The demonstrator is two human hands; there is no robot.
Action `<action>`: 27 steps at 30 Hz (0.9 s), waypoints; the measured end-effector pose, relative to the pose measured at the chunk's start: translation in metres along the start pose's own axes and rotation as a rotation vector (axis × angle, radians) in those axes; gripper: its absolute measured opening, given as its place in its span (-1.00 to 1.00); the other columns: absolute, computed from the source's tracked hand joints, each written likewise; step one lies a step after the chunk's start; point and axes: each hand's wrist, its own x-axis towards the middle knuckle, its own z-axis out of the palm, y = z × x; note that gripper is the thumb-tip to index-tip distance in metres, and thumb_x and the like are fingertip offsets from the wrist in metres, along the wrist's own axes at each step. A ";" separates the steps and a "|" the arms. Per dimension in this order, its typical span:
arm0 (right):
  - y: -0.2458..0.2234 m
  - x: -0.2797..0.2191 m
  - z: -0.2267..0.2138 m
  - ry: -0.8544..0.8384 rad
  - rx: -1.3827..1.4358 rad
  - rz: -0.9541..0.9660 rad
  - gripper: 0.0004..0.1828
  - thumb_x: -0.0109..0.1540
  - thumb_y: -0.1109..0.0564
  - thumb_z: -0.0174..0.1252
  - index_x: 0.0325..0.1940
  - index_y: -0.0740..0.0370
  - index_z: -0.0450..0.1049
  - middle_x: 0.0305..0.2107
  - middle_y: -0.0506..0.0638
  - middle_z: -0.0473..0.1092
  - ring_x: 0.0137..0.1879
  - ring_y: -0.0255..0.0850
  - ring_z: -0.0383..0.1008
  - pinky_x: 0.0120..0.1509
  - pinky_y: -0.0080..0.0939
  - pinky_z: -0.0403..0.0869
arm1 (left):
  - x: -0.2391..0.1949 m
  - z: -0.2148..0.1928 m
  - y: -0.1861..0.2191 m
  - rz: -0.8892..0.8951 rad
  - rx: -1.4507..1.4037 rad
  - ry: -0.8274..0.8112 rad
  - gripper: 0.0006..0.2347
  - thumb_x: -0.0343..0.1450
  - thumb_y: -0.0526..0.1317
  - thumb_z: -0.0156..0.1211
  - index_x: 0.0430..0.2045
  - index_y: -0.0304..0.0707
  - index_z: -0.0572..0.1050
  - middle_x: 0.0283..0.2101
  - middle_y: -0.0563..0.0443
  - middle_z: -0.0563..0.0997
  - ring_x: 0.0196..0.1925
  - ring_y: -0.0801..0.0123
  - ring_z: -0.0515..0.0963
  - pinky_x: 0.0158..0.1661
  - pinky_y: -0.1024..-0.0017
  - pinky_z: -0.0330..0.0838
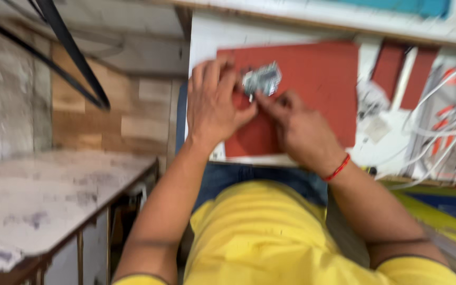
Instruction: The person uses a purple plastic tool to scrape and clean a small circuit board on a red mat. Then, the person uses a hot air gun to apply heat to the circuit board while holding it steady with the other hand.
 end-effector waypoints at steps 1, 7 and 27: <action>-0.001 -0.003 0.000 0.060 -0.023 0.000 -0.39 0.23 0.33 0.02 0.37 0.02 0.44 -0.13 0.19 0.41 -0.29 0.15 0.50 -0.30 0.10 0.50 | -0.003 0.001 -0.002 0.016 0.004 0.002 -0.62 0.14 -0.10 0.60 -0.34 -0.19 0.50 0.12 -0.07 0.41 0.21 -0.02 0.32 0.18 0.03 0.26; -0.002 0.001 -0.003 0.063 0.042 0.023 -0.47 0.34 0.31 0.05 0.42 0.12 0.43 -0.15 0.21 0.39 -0.24 0.17 0.48 -0.23 0.12 0.47 | -0.003 0.003 -0.006 0.037 -0.044 0.036 -0.58 0.19 -0.12 0.60 -0.19 -0.20 0.50 0.12 -0.03 0.38 0.26 0.01 0.31 0.25 0.04 0.25; 0.001 0.002 -0.005 0.076 -0.101 0.184 -0.35 0.22 0.32 -0.03 0.41 0.01 0.36 -0.10 0.17 0.40 -0.38 0.17 0.49 -0.36 0.12 0.49 | -0.003 0.004 0.003 -0.016 -0.027 0.035 -0.61 0.13 -0.13 0.54 -0.22 -0.20 0.58 0.05 -0.01 0.46 0.18 0.04 0.36 0.17 0.08 0.28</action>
